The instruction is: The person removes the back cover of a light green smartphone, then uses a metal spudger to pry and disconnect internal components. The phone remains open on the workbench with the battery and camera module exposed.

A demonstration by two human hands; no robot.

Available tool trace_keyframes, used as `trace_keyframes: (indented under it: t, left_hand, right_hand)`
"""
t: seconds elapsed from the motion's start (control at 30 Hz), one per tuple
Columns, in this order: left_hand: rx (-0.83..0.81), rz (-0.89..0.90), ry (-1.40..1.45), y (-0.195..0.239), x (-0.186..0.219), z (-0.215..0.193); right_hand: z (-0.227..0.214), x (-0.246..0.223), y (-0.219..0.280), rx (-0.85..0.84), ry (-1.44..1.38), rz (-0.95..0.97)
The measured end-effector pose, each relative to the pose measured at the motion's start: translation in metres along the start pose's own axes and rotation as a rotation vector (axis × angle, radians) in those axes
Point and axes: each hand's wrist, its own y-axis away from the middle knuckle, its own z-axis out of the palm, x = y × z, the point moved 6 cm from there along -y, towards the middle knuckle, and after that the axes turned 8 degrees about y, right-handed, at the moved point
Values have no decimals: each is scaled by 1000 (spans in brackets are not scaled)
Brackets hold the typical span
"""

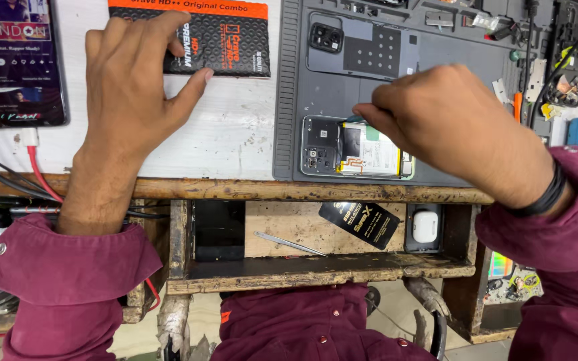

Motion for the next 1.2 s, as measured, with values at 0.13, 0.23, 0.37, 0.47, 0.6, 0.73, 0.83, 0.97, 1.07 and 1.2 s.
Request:
trace_keyframes:
  t: [0.13, 0.23, 0.37, 0.47, 0.6, 0.73, 0.83, 0.97, 1.07, 1.2]
  left_hand:
    - [5, -7, 4, 1, 0, 0]
    - [3, -14, 0, 2, -1, 0]
    - [12, 11, -1, 3, 0, 0]
    - [8, 12, -4, 2, 0, 0]
    - [17, 0, -1, 2, 0, 0]
    - [22, 18, -9, 2, 1, 1]
    - [30, 22, -20, 2, 0, 0]
    - [39, 20, -7, 4, 0, 0]
    - [43, 13, 8, 3, -1, 1]
    - [24, -11, 10, 4, -2, 1]
  right_hand:
    - [-14, -3, -5, 117, -242, -96]
    - [4, 5, -3, -239, 107, 149]
    - [-16, -17, -5, 72, -109, -70]
    - [-8, -18, -9, -58, -111, -26]
    - [6, -10, -13, -340, 345, 83]
    - [-23, -22, -16, 59, -139, -232]
    - [-20, -14, -15, -2, -149, -127]
    - [-6, -15, -10, -145, 150, -51]
    - [-14, -18, -8, 1, -46, -77]
    - [-4, -11, -5, -69, 112, 33]
